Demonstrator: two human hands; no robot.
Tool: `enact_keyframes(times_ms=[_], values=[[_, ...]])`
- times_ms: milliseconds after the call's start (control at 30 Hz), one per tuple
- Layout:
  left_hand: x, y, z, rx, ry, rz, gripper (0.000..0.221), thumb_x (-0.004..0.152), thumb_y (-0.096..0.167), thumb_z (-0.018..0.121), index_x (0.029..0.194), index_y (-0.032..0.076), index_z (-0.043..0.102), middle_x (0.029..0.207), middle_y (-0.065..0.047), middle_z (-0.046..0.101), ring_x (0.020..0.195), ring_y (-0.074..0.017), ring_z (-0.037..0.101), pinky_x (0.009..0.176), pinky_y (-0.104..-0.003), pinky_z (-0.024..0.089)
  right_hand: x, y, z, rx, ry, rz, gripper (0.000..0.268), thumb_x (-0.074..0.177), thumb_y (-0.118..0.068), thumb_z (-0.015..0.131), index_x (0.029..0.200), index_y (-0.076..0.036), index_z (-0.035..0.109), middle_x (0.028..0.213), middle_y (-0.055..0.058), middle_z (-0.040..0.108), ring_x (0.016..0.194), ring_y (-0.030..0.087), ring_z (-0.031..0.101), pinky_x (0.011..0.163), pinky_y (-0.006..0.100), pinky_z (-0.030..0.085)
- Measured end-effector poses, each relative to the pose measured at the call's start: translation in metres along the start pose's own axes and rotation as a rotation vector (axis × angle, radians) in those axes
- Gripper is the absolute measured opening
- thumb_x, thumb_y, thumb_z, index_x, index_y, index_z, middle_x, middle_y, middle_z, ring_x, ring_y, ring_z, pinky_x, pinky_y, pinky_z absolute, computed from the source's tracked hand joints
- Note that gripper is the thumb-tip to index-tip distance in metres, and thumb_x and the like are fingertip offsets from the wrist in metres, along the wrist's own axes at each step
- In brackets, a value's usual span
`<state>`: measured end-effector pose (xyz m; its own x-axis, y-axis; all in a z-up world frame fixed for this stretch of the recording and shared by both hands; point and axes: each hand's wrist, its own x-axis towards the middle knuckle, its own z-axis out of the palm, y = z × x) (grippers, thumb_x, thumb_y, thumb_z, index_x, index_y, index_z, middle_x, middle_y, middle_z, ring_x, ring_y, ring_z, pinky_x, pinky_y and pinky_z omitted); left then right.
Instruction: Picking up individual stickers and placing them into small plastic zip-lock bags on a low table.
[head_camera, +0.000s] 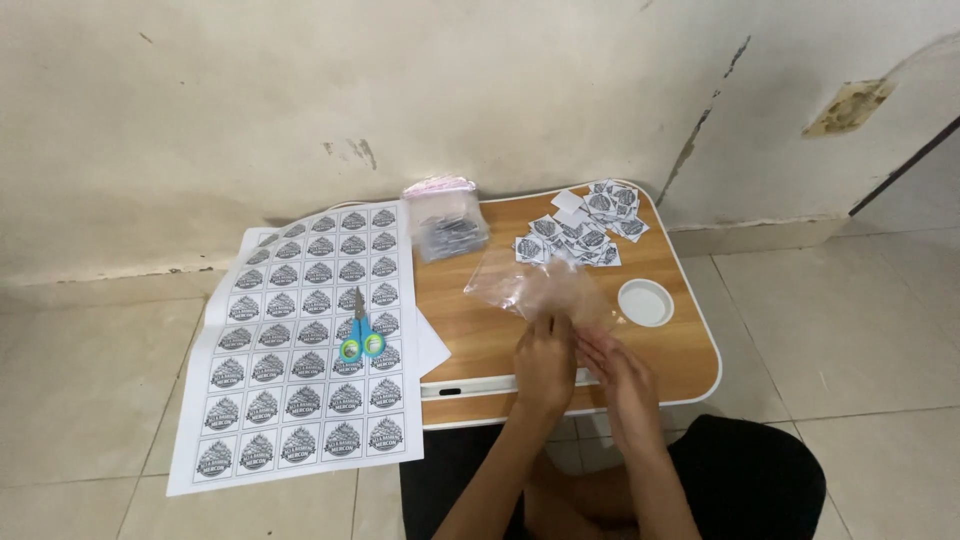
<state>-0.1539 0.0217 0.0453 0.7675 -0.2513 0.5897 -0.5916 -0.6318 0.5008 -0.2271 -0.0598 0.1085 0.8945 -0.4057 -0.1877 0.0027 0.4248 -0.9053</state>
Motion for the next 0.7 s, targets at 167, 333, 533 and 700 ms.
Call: enact_keyframes(times_ms=[167,333,533,700], values=[[0.007,0.004,-0.005,0.099,0.025,0.063,0.015,0.085,0.008,0.065,0.100,0.009,0.068,0.092,-0.011,0.062,0.076,-0.0298,0.065,0.067,-0.040,0.054,0.020,0.004,-0.012,0.192,-0.045,0.103,0.056,0.104,-0.033,0.039,0.142,0.005,0.053,0.146,0.021,0.055,0.136,0.030,0.051,0.117,0.042,0.038],[0.006,0.003,0.001,0.156,0.091,0.125,0.017,0.093,0.021,0.065,0.106,0.020,0.076,0.088,-0.003,0.062,0.077,-0.0223,0.068,0.067,-0.033,0.055,0.040,0.023,-0.031,0.311,-0.078,0.167,0.059,0.105,-0.050,0.041,0.143,-0.008,0.056,0.132,0.004,0.061,0.117,0.016,0.056,0.105,0.031,0.043],[0.008,0.024,-0.020,0.029,0.132,0.198,0.011,0.092,0.011,0.069,0.100,0.011,0.077,0.086,-0.007,0.064,0.068,-0.0200,0.066,0.058,-0.028,0.051,0.029,0.001,-0.021,0.397,-0.129,0.162,0.074,0.102,-0.059,0.035,0.155,-0.008,0.045,0.139,0.003,0.056,0.117,0.014,0.052,0.101,0.027,0.041],[0.007,0.041,-0.021,0.032,0.267,0.116,0.011,0.086,0.014,0.074,0.097,0.013,0.078,0.099,-0.007,0.061,0.084,-0.0249,0.060,0.067,-0.036,0.045,0.034,0.006,-0.033,0.439,-0.175,0.177,0.083,0.098,-0.067,0.032,0.159,-0.010,0.039,0.151,0.004,0.051,0.125,0.015,0.049,0.104,0.028,0.040]])
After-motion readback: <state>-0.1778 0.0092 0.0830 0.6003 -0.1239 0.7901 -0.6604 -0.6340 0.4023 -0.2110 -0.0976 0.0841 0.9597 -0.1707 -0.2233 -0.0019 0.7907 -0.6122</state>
